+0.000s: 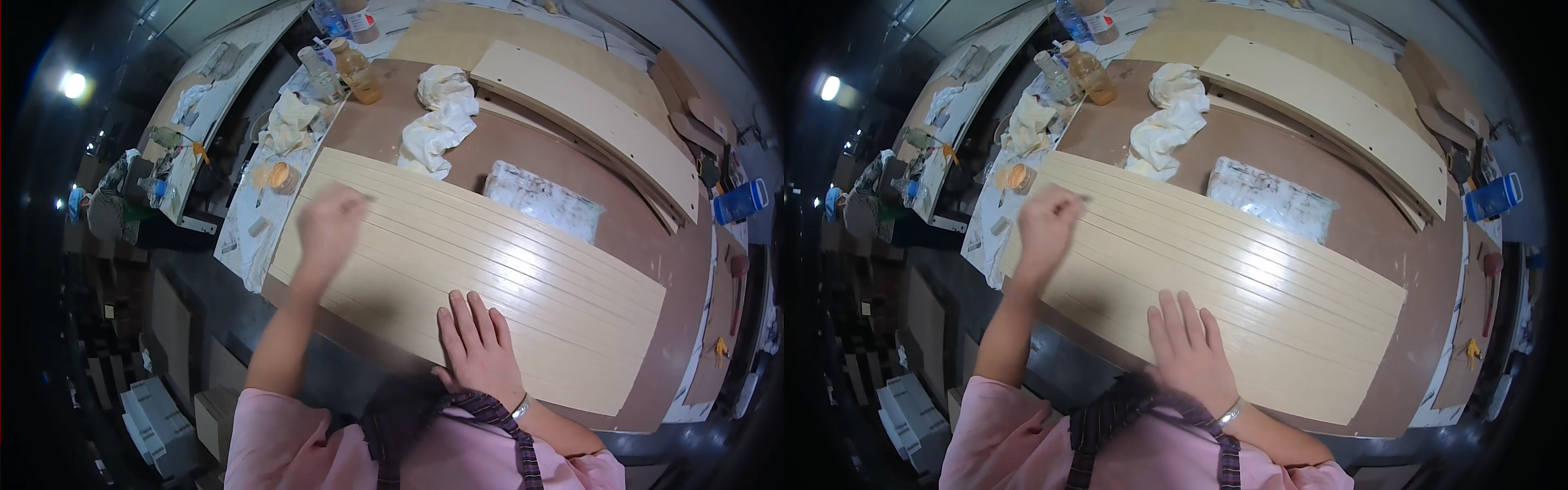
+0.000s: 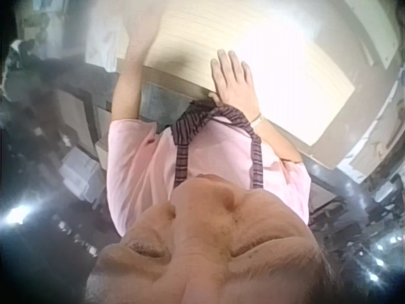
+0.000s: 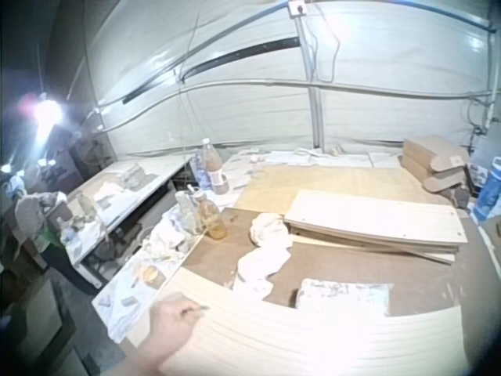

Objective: The person sands the grooves of a corrugated wooden panel using a small block and wipes it with a cloth.

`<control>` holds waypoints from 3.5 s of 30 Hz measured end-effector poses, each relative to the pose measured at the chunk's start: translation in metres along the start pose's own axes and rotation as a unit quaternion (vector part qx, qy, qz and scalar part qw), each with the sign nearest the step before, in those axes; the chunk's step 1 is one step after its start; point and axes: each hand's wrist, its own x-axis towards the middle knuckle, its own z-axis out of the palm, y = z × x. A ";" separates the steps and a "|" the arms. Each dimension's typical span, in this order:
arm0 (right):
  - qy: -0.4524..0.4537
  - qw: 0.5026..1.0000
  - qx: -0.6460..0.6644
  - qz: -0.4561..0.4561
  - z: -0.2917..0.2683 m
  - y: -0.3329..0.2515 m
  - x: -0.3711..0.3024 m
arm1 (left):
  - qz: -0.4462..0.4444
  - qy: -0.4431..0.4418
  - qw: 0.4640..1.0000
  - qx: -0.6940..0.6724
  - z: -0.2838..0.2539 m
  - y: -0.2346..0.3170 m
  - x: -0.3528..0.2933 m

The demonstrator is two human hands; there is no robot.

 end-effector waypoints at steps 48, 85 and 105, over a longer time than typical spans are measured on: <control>0.177 0.972 0.064 0.142 -0.066 0.082 -0.074 | 0.021 0.070 0.994 0.079 0.051 0.042 0.015; 0.331 0.873 0.205 0.295 -0.049 0.214 -0.138 | -0.065 0.074 0.986 0.136 0.058 0.075 0.008; 0.335 0.867 0.241 0.278 -0.050 0.210 -0.139 | -0.005 0.060 0.988 0.143 0.072 0.098 -0.009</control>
